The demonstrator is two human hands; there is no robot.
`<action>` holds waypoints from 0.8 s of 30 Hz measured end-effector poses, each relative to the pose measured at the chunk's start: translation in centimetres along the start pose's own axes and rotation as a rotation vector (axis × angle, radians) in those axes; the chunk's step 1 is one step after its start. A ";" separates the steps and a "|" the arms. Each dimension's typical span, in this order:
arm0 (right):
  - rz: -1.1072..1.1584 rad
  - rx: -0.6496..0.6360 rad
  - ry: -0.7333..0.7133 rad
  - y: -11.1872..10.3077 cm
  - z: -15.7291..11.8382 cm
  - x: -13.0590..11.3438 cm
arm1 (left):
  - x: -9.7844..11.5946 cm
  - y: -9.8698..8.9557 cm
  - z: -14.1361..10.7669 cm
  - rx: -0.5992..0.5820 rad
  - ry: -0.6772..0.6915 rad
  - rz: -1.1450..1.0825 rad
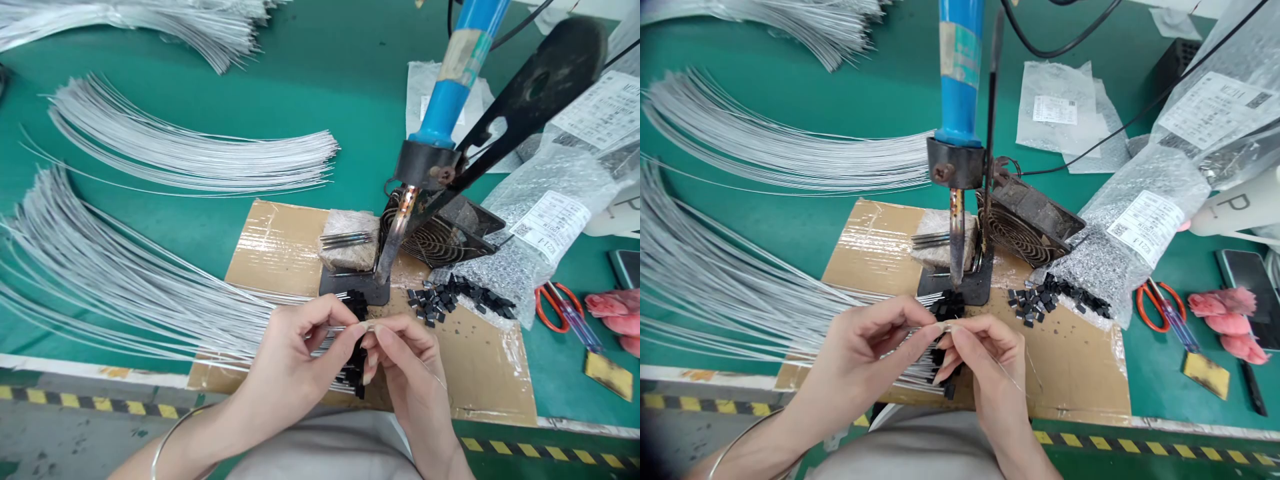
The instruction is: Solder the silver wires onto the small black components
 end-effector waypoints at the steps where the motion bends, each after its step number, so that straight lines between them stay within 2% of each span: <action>1: 0.005 -0.006 -0.003 0.0 0.0 0.0 | 0.0 0.0 -0.1 0.011 0.010 0.005; 13: 0.119 0.069 -0.064 0.5 0.1 -0.2 | 0.0 0.3 -0.6 0.198 0.127 0.006; 18: 0.106 0.083 -0.096 0.3 0.0 -0.3 | -0.1 0.6 -0.4 0.207 0.111 -0.048; 24: 0.043 0.031 -0.064 0.0 0.1 -0.1 | -0.2 0.4 -0.3 0.199 0.086 -0.095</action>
Point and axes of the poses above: each hand's wrist, its own z-axis towards the middle knuckle, its own y-axis out of the palm, x = y × z, the point moved 8 cm from there along z, towards the middle knuckle, and after that the axes turned 7 degrees about y, right-handed, at the moved point
